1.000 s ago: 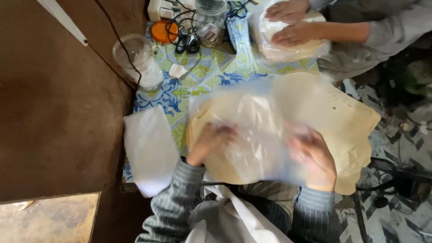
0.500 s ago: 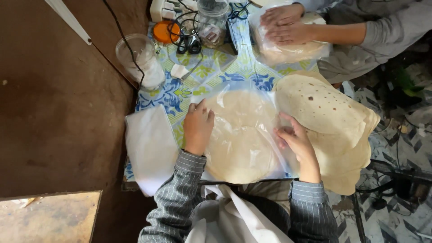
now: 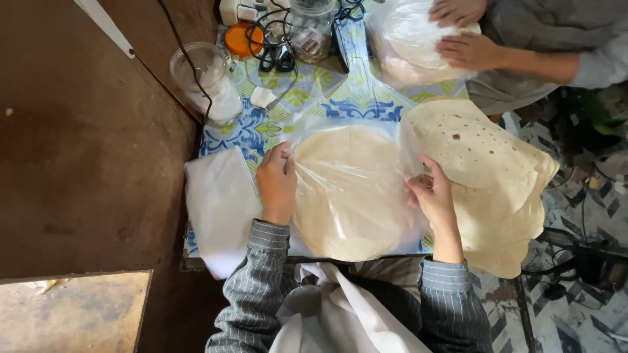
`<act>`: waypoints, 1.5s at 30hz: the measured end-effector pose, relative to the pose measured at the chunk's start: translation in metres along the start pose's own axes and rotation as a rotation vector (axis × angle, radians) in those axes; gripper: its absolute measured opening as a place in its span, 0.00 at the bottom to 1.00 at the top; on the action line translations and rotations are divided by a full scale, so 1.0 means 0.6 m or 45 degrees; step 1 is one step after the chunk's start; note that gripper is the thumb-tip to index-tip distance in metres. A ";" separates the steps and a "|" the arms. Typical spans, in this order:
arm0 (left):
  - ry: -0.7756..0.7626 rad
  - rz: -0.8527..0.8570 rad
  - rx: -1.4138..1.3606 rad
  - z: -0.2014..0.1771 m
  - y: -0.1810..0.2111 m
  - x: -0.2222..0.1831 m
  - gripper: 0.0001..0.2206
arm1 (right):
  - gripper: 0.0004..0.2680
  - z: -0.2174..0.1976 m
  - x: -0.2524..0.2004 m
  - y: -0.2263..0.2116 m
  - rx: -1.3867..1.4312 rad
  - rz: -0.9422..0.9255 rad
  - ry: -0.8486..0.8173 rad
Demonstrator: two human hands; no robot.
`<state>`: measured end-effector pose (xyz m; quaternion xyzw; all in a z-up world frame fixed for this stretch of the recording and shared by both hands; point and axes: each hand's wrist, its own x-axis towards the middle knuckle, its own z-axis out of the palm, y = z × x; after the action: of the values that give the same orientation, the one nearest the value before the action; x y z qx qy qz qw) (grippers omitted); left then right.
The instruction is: The person places individual flatbreads onto plastic film or into bags, pressing down by hand to stack them.
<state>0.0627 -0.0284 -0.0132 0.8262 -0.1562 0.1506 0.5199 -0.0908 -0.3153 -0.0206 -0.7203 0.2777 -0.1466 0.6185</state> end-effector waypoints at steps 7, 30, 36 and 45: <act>0.014 -0.062 -0.022 -0.034 0.024 -0.013 0.17 | 0.22 0.005 -0.004 0.004 -0.072 -0.075 0.010; -0.327 -0.321 -0.124 -0.083 0.005 -0.087 0.11 | 0.17 -0.033 -0.062 0.019 -0.006 -0.047 -0.333; -0.222 -0.188 0.199 -0.023 0.011 -0.018 0.14 | 0.17 -0.006 -0.042 -0.004 -0.093 -0.025 -0.152; -0.044 -0.126 0.151 0.002 -0.027 0.010 0.08 | 0.17 -0.001 -0.031 -0.002 -0.115 -0.142 -0.088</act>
<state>0.0750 -0.0235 -0.0243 0.8648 -0.1147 0.1194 0.4741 -0.1061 -0.3050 -0.0165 -0.7664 0.2220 -0.1433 0.5855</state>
